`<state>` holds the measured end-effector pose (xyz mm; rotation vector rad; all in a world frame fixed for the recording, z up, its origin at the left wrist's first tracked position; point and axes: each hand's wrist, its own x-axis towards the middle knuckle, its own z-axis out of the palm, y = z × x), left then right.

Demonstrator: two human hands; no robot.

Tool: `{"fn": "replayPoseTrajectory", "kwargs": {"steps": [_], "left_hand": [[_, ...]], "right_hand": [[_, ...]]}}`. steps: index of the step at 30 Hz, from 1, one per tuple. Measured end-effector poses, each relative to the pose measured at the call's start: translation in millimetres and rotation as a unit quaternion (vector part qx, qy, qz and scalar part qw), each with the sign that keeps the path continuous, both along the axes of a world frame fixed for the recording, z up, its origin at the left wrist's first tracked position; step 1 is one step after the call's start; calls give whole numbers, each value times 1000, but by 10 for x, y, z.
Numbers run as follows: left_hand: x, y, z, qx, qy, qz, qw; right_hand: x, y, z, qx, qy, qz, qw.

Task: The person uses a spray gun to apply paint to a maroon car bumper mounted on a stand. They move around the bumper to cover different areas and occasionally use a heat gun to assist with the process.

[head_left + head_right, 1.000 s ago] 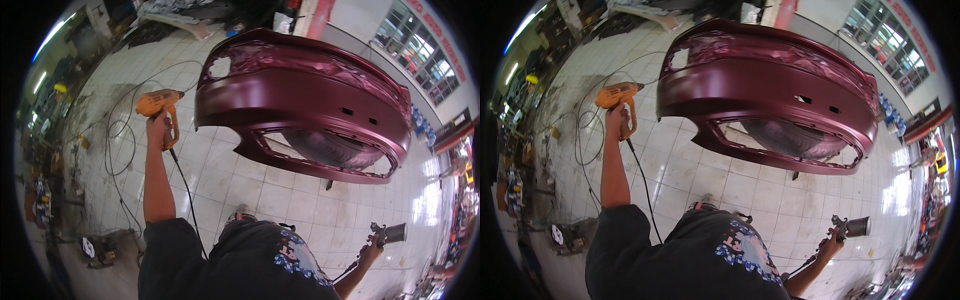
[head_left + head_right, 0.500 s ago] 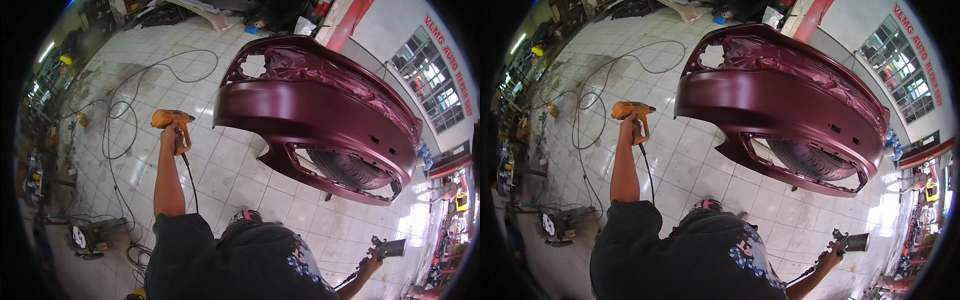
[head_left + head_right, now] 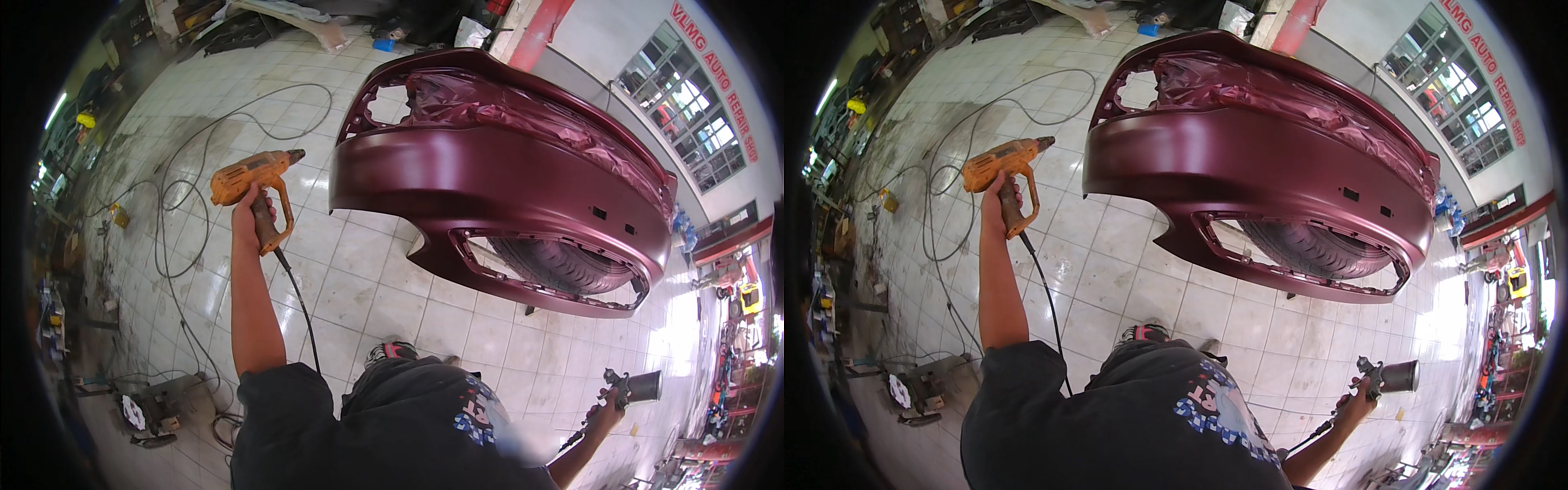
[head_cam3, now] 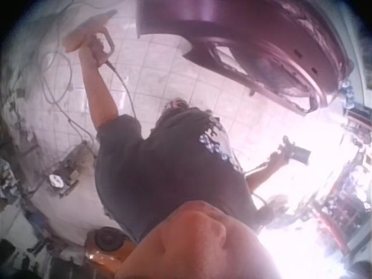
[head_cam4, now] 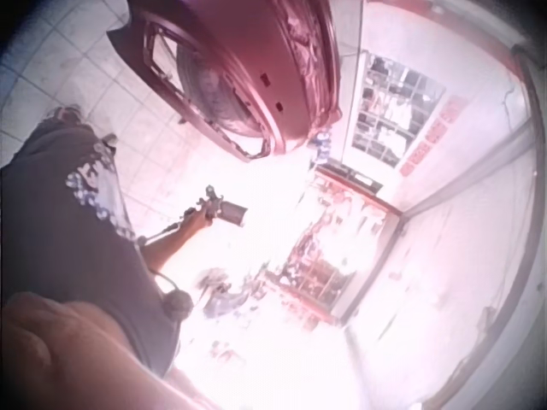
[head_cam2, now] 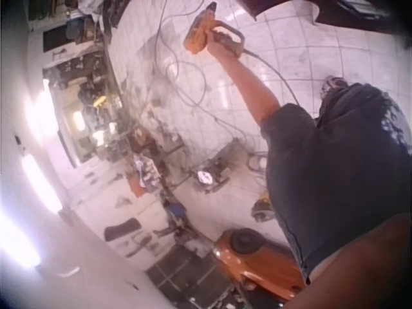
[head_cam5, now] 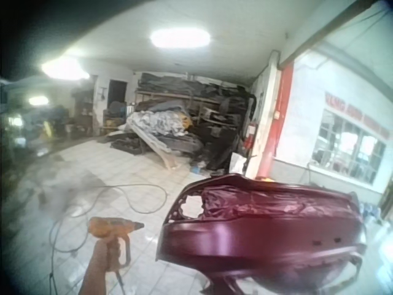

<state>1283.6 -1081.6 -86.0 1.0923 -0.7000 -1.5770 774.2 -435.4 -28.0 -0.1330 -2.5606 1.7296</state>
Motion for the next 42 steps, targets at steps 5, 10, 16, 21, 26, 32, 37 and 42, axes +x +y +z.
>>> {"fn": "replayPoseTrajectory", "kwargs": {"steps": [5,10,16,21,26,32,37,42], "left_hand": [[-77,111,364,-45,12,-19,999],[-156,230,679,-81,17,-36,996],[-427,464,1101,-123,-6,-78,989],[-489,698,1148,-127,0,-162,979],[-543,872,1198,-144,-19,-174,974],[-768,945,1436,-158,-11,-184,970],[-942,1000,1618,-172,-29,-191,966],[-1037,988,1610,-179,-50,-199,962]], "right_hand": [[-19,1,-92,-7,-15,6,1000],[-20,-101,-82,-3,-14,4,1000],[-23,57,-162,1,-24,-24,999],[83,-32,-159,-10,-27,-39,999],[109,-89,-198,-2,-23,-38,999],[33,-52,-260,6,-37,-21,999],[101,-202,-202,-2,-51,-22,998],[161,-147,-264,12,-42,-32,999]]}}
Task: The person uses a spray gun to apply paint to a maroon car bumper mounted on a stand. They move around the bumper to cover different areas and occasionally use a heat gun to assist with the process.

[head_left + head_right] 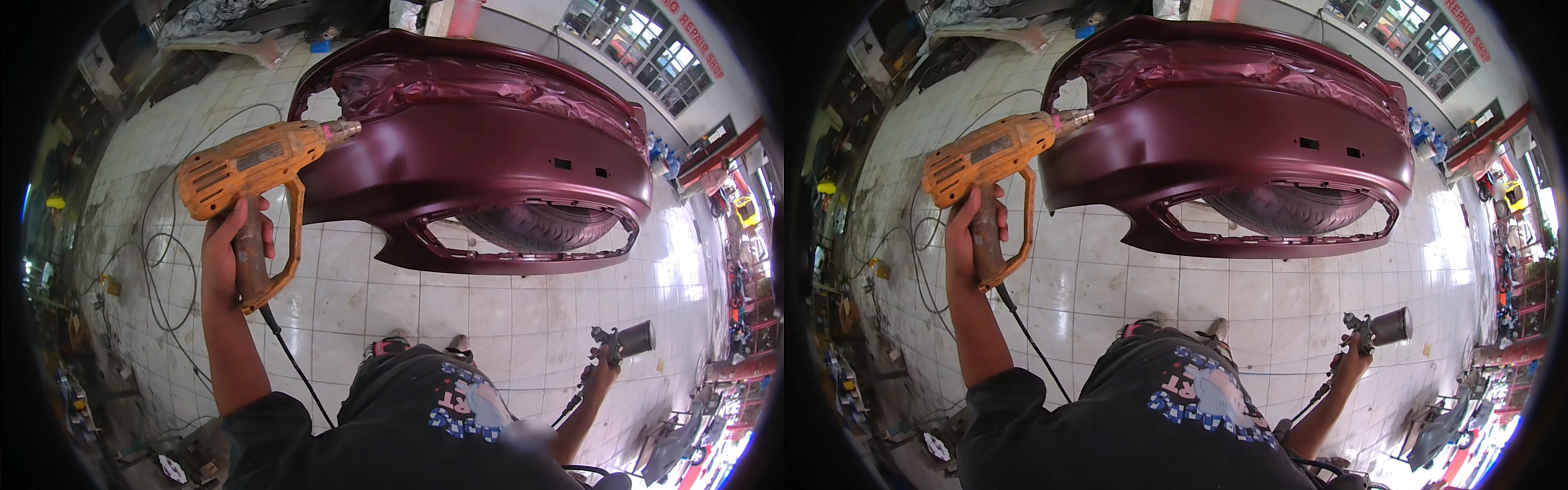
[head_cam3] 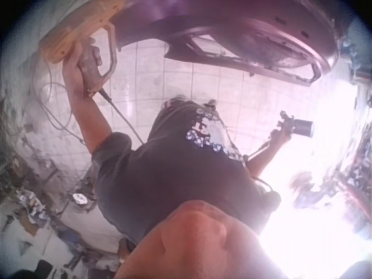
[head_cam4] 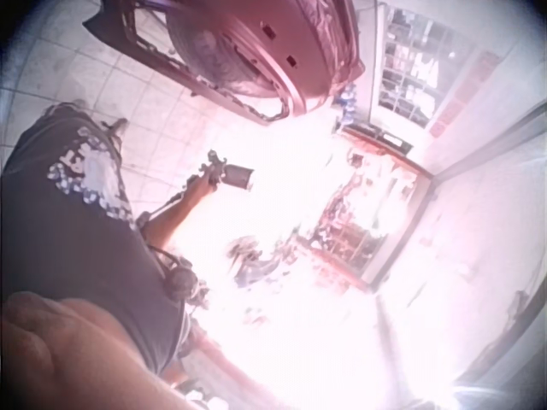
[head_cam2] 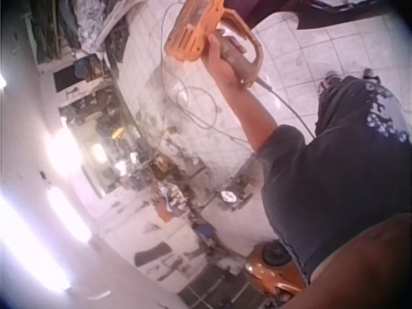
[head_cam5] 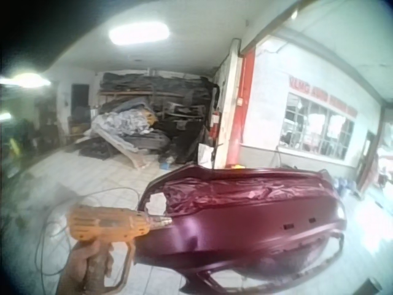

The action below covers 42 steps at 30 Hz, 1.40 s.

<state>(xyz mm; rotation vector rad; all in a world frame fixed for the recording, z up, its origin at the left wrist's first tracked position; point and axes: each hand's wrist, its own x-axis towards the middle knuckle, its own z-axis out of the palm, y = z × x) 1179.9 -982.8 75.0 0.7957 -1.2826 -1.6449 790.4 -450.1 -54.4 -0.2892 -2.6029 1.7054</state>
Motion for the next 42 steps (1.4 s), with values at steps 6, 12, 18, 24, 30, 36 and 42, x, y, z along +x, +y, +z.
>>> {"fn": "replayPoseTrajectory", "kwargs": {"steps": [6,12,18,24,30,36,42], "left_hand": [[90,-140,-145,27,-30,-26,999],[79,-98,-162,34,-32,15,999],[128,-124,-250,25,-24,37,999],[230,-176,-339,27,-23,58,998],[375,-294,-495,52,-28,45,997],[444,-318,-640,72,-21,110,991],[658,-422,-940,136,-49,133,980]], "right_hand": [[47,116,-41,2,-11,-9,1000],[63,63,-1,6,-6,-2,1000],[81,-22,58,14,1,-8,1000],[39,-47,32,6,-6,7,1000],[23,-100,31,5,-3,21,1000],[-43,-66,-21,4,-2,30,1000],[1,-79,29,5,-1,38,999]]}}
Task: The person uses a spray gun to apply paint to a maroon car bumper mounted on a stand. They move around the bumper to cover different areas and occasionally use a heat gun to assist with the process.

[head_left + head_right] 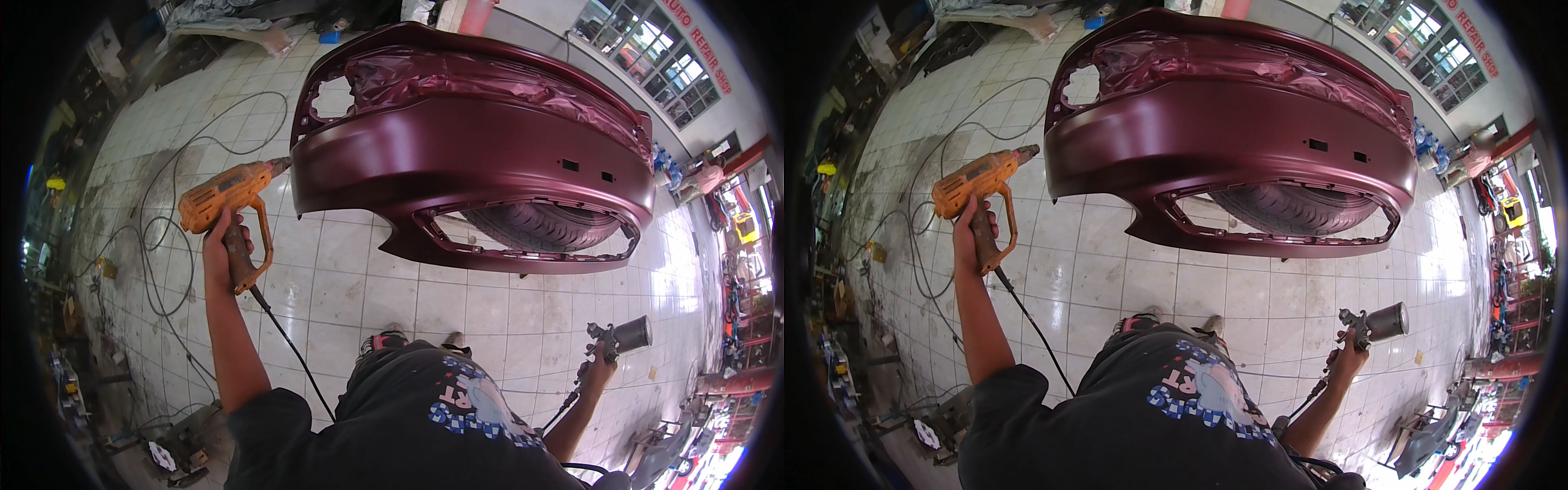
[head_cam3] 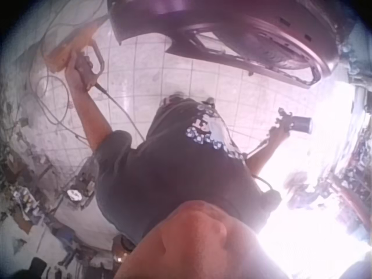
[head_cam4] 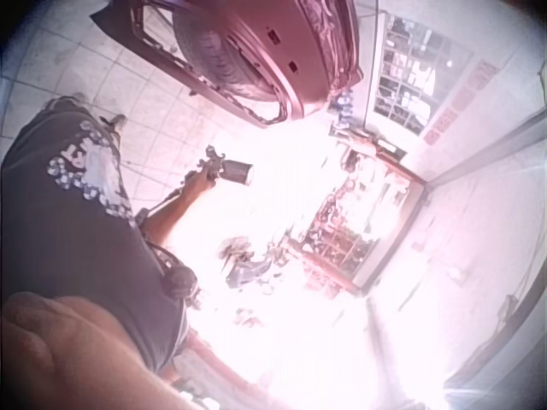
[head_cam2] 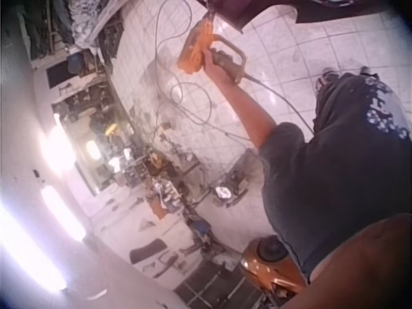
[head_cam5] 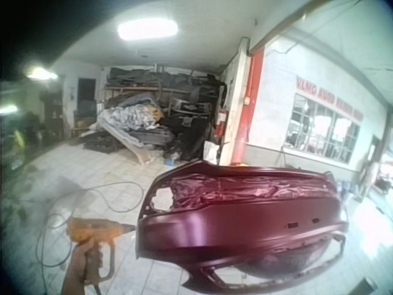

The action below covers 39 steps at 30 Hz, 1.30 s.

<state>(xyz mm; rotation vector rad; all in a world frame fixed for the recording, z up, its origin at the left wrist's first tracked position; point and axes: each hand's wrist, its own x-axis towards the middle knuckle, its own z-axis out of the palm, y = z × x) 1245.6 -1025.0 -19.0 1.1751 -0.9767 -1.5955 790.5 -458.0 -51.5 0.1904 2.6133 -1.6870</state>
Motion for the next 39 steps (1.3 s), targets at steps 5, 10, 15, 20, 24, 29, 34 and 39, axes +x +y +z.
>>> {"fn": "replayPoseTrajectory", "kwargs": {"steps": [5,10,15,20,24,29,34,39], "left_hand": [[174,-82,-304,47,-1,30,998],[367,-143,-729,85,-12,50,995],[439,-56,-1009,94,-38,70,992],[378,141,-984,106,-71,72,989],[376,366,-742,89,-45,57,993],[168,679,-245,49,-44,47,997],[-109,997,126,16,-69,50,996],[-409,1500,477,-46,-63,18,997]], "right_hand": [[6,24,-30,-9,0,8,1000],[30,41,-37,-1,-5,15,1000],[59,19,-15,8,-7,11,1000],[43,42,29,28,-4,12,1000],[17,-7,90,53,8,21,998],[7,63,56,27,18,25,999],[-25,221,-17,26,-8,41,999],[-170,520,-161,25,-28,28,999]]}}
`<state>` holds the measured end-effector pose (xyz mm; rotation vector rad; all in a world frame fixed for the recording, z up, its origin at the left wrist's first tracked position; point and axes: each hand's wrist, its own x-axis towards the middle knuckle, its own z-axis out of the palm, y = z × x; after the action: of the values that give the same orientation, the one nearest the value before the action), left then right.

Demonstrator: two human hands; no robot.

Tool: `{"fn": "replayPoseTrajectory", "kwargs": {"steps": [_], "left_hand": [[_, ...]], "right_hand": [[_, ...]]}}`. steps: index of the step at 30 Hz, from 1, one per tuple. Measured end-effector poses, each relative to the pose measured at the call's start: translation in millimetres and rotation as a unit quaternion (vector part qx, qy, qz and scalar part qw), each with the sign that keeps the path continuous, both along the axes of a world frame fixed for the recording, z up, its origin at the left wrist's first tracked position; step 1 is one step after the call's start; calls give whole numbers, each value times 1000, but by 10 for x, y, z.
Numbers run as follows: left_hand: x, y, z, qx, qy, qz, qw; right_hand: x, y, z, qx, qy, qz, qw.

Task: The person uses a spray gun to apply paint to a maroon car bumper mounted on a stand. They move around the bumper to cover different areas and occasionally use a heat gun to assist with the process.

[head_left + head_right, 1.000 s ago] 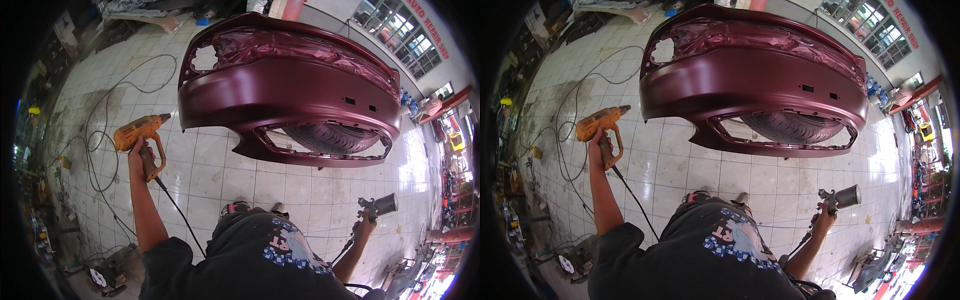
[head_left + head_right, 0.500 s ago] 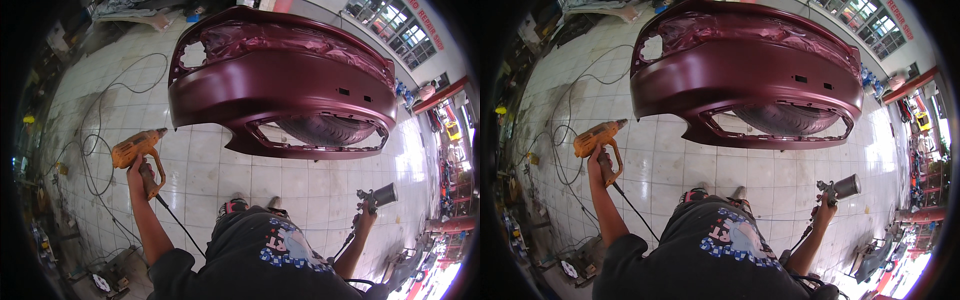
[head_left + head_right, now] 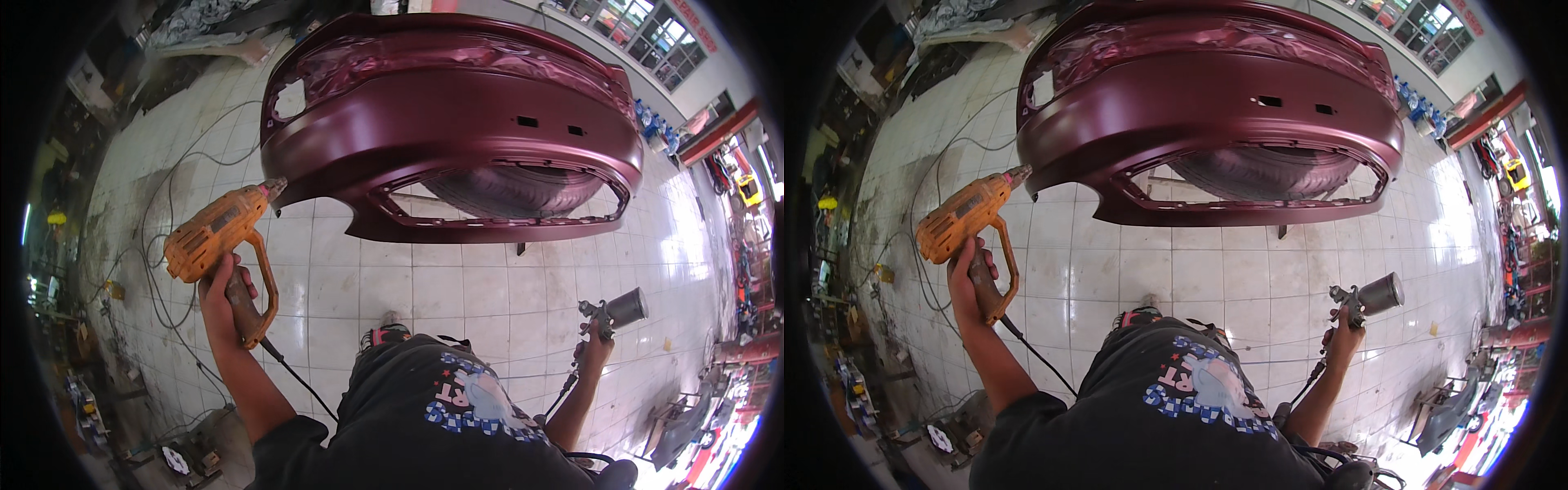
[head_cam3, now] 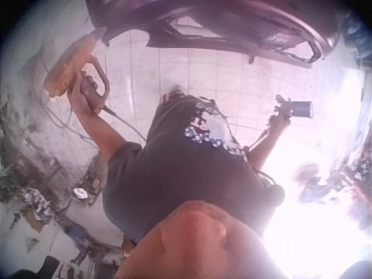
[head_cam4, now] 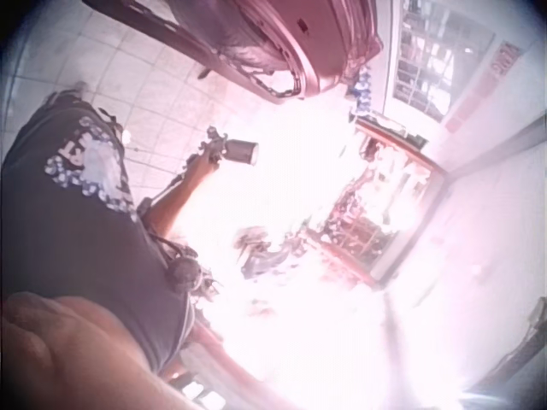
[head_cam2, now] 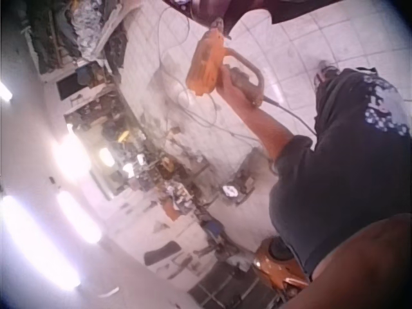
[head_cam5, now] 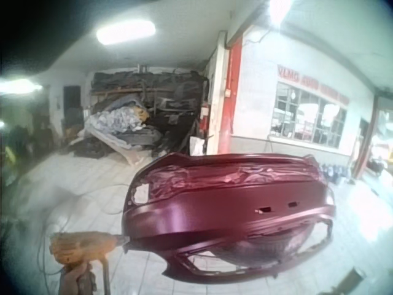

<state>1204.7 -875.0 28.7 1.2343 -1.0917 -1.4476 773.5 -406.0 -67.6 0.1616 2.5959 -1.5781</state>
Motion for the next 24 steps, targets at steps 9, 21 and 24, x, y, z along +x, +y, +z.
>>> {"fn": "replayPoseTrajectory", "kwargs": {"steps": [9,21,24], "left_hand": [[-1213,833,224,-91,27,-103,990],[-3048,788,-537,-156,16,-196,968],[-3242,881,-592,-137,18,-212,967]], "right_hand": [[-252,905,-171,-35,7,-59,998],[-699,1537,-1336,19,-108,-165,980],[-767,1568,-1388,8,-88,-160,983]]}}
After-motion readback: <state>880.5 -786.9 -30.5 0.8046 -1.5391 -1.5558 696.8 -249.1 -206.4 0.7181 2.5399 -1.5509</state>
